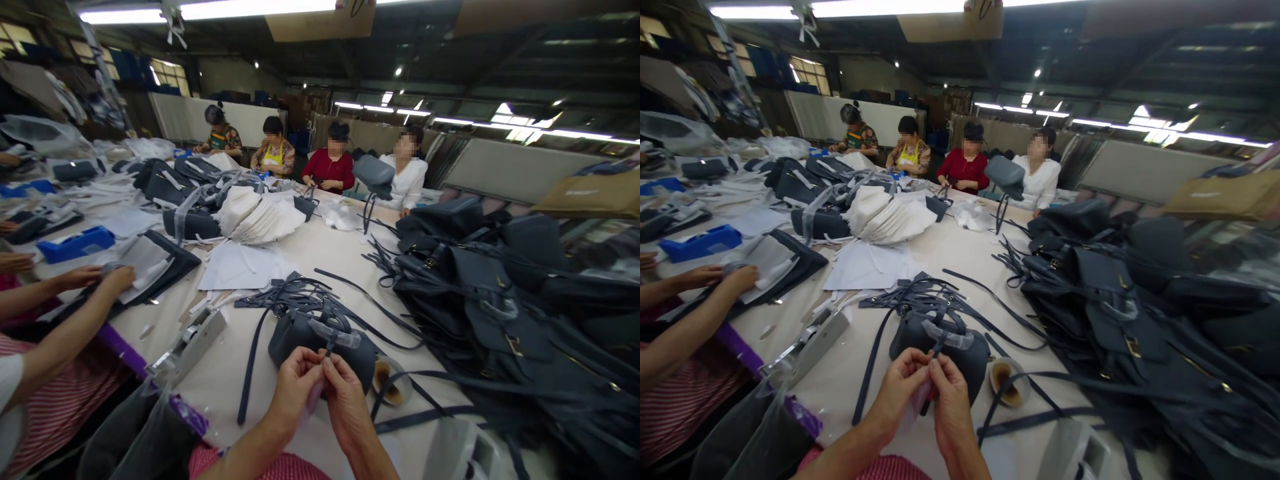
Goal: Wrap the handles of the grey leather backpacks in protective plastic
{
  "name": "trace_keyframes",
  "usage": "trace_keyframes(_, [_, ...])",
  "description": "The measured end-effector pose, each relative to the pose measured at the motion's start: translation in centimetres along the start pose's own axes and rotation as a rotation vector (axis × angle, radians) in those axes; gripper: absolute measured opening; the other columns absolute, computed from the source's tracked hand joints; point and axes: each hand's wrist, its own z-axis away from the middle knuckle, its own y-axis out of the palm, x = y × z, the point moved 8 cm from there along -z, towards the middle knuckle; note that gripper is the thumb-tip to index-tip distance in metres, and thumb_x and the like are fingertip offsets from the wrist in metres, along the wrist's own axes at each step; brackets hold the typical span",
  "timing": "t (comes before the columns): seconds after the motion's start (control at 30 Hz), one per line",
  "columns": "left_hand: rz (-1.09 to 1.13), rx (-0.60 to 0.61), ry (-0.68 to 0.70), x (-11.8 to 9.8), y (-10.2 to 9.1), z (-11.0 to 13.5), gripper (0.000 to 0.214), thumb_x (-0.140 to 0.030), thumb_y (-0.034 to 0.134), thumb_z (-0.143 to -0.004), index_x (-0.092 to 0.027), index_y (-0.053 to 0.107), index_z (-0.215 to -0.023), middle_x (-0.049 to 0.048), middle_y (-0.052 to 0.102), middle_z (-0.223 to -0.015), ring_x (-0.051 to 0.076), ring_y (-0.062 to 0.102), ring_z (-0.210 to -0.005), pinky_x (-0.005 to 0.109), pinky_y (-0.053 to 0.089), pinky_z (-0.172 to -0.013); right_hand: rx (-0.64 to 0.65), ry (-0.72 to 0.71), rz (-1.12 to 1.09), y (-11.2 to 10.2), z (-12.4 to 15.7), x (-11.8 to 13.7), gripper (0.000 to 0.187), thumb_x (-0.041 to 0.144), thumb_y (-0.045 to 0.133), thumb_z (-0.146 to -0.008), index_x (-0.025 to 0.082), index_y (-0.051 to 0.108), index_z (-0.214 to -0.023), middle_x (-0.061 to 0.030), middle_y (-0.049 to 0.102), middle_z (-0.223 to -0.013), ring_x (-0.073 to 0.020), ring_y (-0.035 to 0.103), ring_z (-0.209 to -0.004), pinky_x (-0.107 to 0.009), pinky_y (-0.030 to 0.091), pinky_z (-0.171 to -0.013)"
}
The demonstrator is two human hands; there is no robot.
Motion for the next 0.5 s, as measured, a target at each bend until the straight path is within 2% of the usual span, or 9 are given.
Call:
trace_keyframes(0.1, [0.067,0.035,-0.085,0.2,0.3,0.1,0.035,-0.038,0.084,-0.055,-0.014,0.068,-0.075,0.0026,0.066,-0.073,0.014,0.058,-0.067,0.023,0.046,-0.063,0.032,-0.046,-0.028,0.4,-0.5,0.1,0.032,0.051,0.079,-0.063,0.023,0.073,-0.078,-0.0033,0.073,-0.095,-0.0174,0.063,-0.082,-0.026,0.049,-0.072])
trace_keyframes(0.23, [-0.018,0.015,-0.092,-0.2,-0.2,-0.6,0.033,-0.039,0.085,-0.053,-0.014,0.067,-0.066,-0.0002,0.065,-0.065,0.012,0.056,-0.061,0.021,0.045,-0.058,0.002,-0.094,0.100,0.3,-1.2,0.6,0.031,0.046,0.078,-0.065,0.021,0.076,-0.084,-0.0019,0.072,-0.080,-0.0135,0.057,-0.063,-0.023,0.044,-0.056])
trace_keyframes(0.33, [-0.034,0.031,-0.126,0.0,-0.1,-1.2,0.036,-0.042,0.085,-0.053,-0.015,0.067,-0.069,-0.0009,0.064,-0.063,0.013,0.056,-0.059,0.021,0.046,-0.056,-0.039,-0.111,0.182,-1.1,-0.7,0.9,0.037,0.048,0.074,-0.068,0.021,0.076,-0.094,-0.0028,0.073,-0.081,-0.0155,0.061,-0.064,-0.025,0.045,-0.055])
trace_keyframes(0.4, [-0.069,0.013,-0.138,0.0,-0.3,-1.5,0.039,-0.042,0.086,-0.050,-0.015,0.069,-0.072,0.0003,0.067,-0.068,0.014,0.059,-0.064,0.021,0.048,-0.058,-0.112,-0.117,0.229,-3.7,0.6,1.2,0.039,0.051,0.071,-0.069,0.020,0.076,-0.092,-0.0053,0.074,-0.084,-0.0182,0.064,-0.067,-0.026,0.046,-0.056])
trace_keyframes(0.43, [-0.092,-0.003,-0.137,-0.1,-0.5,-1.6,0.041,-0.042,0.087,-0.048,-0.015,0.069,-0.073,0.0008,0.068,-0.070,0.014,0.060,-0.066,0.021,0.048,-0.059,-0.172,-0.120,0.255,-5.8,1.6,1.4,0.039,0.052,0.070,-0.069,0.018,0.076,-0.089,-0.0062,0.074,-0.082,-0.0191,0.065,-0.067,-0.027,0.046,-0.056])
trace_keyframes(0.5, [-0.135,-0.027,-0.139,-0.3,-0.9,-1.9,0.042,-0.042,0.087,-0.047,-0.015,0.069,-0.072,0.0010,0.069,-0.070,0.013,0.059,-0.063,0.019,0.047,-0.057,-0.344,-0.131,0.315,-11.2,4.3,2.1,0.039,0.053,0.070,-0.068,0.018,0.075,-0.085,-0.0064,0.073,-0.077,-0.0195,0.064,-0.066,-0.028,0.045,-0.058])
